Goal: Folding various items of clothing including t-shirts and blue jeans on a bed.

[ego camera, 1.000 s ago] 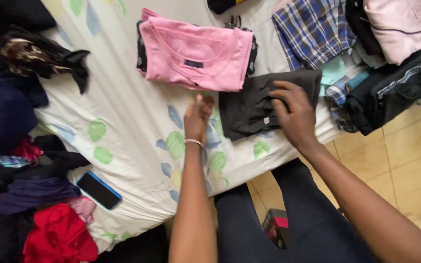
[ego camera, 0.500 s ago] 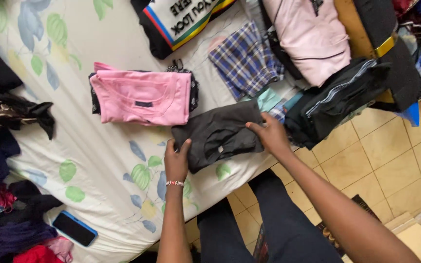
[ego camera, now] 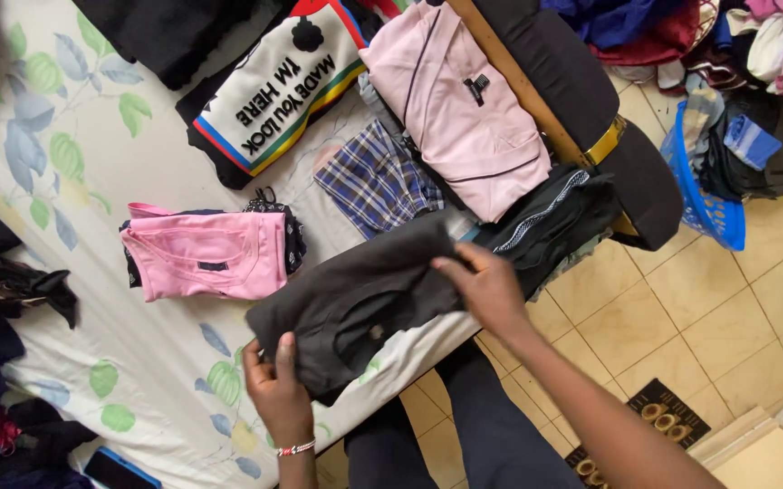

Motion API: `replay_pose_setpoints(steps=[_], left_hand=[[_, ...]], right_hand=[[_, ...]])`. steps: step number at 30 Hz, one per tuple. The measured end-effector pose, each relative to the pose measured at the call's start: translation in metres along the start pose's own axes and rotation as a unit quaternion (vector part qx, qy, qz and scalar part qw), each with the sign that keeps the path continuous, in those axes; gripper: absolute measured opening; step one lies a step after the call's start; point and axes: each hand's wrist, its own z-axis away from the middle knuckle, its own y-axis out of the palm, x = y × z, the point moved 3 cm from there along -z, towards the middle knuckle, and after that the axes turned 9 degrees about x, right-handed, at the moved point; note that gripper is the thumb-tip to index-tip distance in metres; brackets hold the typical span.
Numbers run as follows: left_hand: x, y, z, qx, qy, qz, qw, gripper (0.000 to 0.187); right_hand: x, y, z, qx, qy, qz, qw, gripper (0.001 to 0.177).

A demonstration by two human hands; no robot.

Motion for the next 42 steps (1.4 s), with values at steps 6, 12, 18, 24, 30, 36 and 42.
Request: replay_pose_setpoints(steps=[6, 12, 18, 24, 30, 36, 42], left_hand=[[-0.009, 0.152, 0.008, 0.236, -0.033, 0.111, 0.965, 0.057], [-0.055, 0.284, 0.037, 0.319, -0.139, 0.348, 0.870, 0.048], [-0.044, 0.358, 0.021, 0.224, -0.144, 0.466, 0.844, 0.033], [-0.018, 0.375, 0.005, 0.222, -0.191, 0.420, 0.859, 0.041], [-0.024, 0.358, -0.004, 0.267, -0.209, 0.400, 0.851, 0.055], [-0.012, 0.369, 0.003, 0.286, -0.225, 0.385, 0.848, 0.046], [-0.019, 0.357, 0.008, 0.368, -0.258, 0.418, 0.789, 0.042]], right_hand=[[0.063, -0.140, -0.075, -0.042, -0.142, 0.155, 0.977, 0.035], [0.130, -0.189, -0.181, -0.026, -0.354, 0.415, 0.838, 0.022], [0.160, -0.127, -0.235, 0.032, -0.425, 0.487, 0.762, 0.026], [0.138, -0.116, -0.191, 0.002, -0.413, 0.372, 0.831, 0.044], [0.073, -0.114, -0.128, -0.042, -0.267, 0.253, 0.929, 0.048], [0.008, -0.106, -0.118, -0.028, -0.220, 0.299, 0.928, 0.047], [0.021, -0.114, -0.119, -0.020, -0.190, 0.245, 0.951, 0.044]])
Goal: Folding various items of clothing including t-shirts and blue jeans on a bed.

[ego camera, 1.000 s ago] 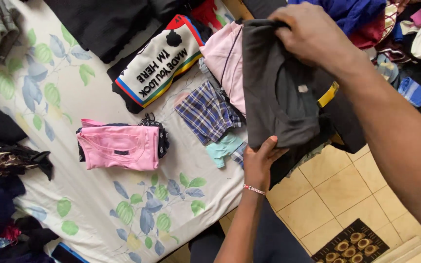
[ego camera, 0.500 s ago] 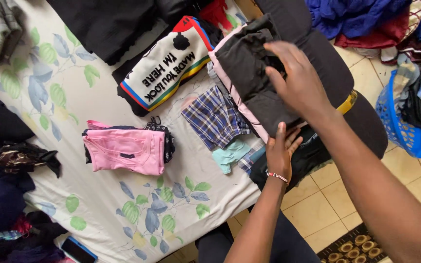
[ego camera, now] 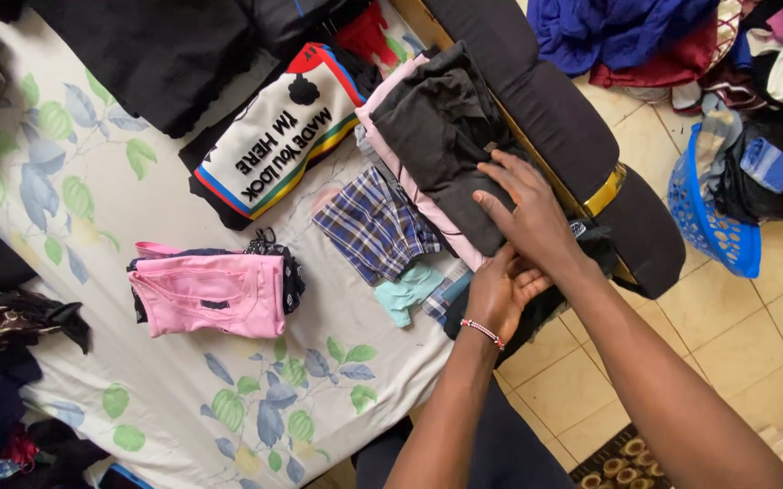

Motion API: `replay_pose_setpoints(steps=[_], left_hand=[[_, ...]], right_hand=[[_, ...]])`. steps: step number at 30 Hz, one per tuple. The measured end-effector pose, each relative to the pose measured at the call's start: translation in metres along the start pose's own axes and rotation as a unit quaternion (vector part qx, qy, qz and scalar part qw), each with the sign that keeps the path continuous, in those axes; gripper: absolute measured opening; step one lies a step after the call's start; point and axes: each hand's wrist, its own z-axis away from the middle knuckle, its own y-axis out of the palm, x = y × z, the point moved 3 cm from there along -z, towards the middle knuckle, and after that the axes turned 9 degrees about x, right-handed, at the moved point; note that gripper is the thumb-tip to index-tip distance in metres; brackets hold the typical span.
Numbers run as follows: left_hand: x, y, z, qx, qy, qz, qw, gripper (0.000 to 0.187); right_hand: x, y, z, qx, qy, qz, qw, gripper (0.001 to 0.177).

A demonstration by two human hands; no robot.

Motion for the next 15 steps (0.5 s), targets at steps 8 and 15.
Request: replay_pose_setpoints(steps=[8, 15], left_hand=[[-0.022, -0.007, 0.033, 0.021, -0.047, -0.069, 0.996, 0.026], [-0.093, -0.061, 0.076, 0.025, 0.031, 0.030, 0.999, 0.032]], right_hand=[[0.027, -0.002, -0.072, -0.077, -0.119, 0.076, 0.987, 0.063], [0.066, 0.005, -0.083, -0.077, -0.145, 0.056, 0.985, 0.049]])
